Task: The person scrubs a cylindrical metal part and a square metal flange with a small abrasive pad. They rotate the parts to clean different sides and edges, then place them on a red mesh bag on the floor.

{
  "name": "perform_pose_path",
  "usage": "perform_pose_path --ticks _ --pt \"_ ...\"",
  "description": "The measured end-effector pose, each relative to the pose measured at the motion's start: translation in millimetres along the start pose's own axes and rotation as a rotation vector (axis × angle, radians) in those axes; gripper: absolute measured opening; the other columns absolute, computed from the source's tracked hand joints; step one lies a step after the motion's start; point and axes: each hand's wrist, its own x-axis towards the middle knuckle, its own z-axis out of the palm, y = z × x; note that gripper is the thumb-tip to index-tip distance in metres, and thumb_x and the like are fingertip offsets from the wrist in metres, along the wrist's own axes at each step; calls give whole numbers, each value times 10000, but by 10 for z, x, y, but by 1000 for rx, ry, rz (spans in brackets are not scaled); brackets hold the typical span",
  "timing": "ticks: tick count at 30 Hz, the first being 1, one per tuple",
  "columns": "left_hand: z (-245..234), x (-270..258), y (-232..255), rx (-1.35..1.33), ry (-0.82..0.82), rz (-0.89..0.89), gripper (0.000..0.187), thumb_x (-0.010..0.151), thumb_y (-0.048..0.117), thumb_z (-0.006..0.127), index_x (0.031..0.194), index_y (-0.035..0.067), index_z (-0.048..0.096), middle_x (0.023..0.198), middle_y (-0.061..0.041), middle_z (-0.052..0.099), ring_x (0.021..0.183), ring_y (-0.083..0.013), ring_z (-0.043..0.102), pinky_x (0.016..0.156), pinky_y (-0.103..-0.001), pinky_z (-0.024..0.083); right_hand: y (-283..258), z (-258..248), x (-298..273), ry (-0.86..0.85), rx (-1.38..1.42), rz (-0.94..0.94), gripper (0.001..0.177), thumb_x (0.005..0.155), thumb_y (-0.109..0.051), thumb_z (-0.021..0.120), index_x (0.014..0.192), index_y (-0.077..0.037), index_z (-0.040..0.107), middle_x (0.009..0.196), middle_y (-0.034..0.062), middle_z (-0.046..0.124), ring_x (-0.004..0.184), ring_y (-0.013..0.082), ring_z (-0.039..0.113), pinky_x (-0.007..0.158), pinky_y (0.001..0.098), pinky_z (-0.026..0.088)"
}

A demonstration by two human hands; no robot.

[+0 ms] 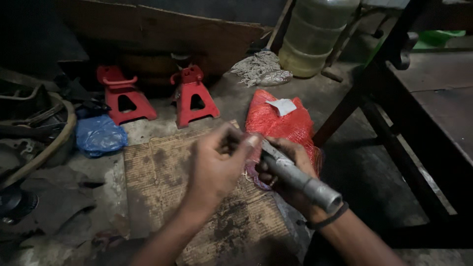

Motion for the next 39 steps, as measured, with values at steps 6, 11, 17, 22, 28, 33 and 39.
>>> perform_pose_path --ticks 6,11,17,22,28,33,39 --pt "76 -25 92 100 99 45 255 903 206 763 803 -3 656 588 -45 656 508 -61 596 453 -259 465 -2 119 -139 -109 -494 -213 288 972 -131 573 1240 -53 646 861 44 650 699 128 636 580 261 514" --pt "72 -19 51 190 174 101 243 913 202 763 836 -6 664 658 -56 645 518 -72 578 462 -283 456 37 105 -35 -39 -221 -80 271 1011 -160 524 1221 -30 634 826 59 683 638 142 672 537 251 557" --pt "76 -5 5 88 92 -19 176 934 174 708 899 7 664 736 -68 679 622 -95 649 520 -270 521 99 73 -14 -24 -150 -95 260 1009 -130 536 1226 -23 629 832 46 673 648 123 672 543 229 561" --pt "167 -65 -61 -54 29 33 117 903 106 727 902 -1 679 760 -30 698 699 -74 692 603 -249 565 84 -7 -87 -40 -350 -173 256 980 -115 570 1196 2 640 851 35 672 651 109 651 530 230 539" --pt "171 6 -78 -69 145 -188 182 936 113 718 858 -13 613 706 -67 646 591 -110 600 494 -296 473 135 -89 117 16 -1 3 314 1008 -304 522 1102 -32 645 787 89 667 574 159 658 502 274 556" --pt "168 -3 -109 -100 7 -213 102 901 102 702 865 28 642 756 -23 687 622 -79 652 496 -267 521 78 -84 10 103 -136 -48 312 1017 -315 518 1084 -49 665 735 93 666 542 168 646 476 273 542" --pt "238 -73 -61 43 90 -13 235 882 120 758 781 -11 591 734 -56 689 622 -108 649 553 -295 533 37 -67 7 106 -124 -75 281 1015 -278 526 1082 -47 672 759 72 689 548 155 650 481 271 551"
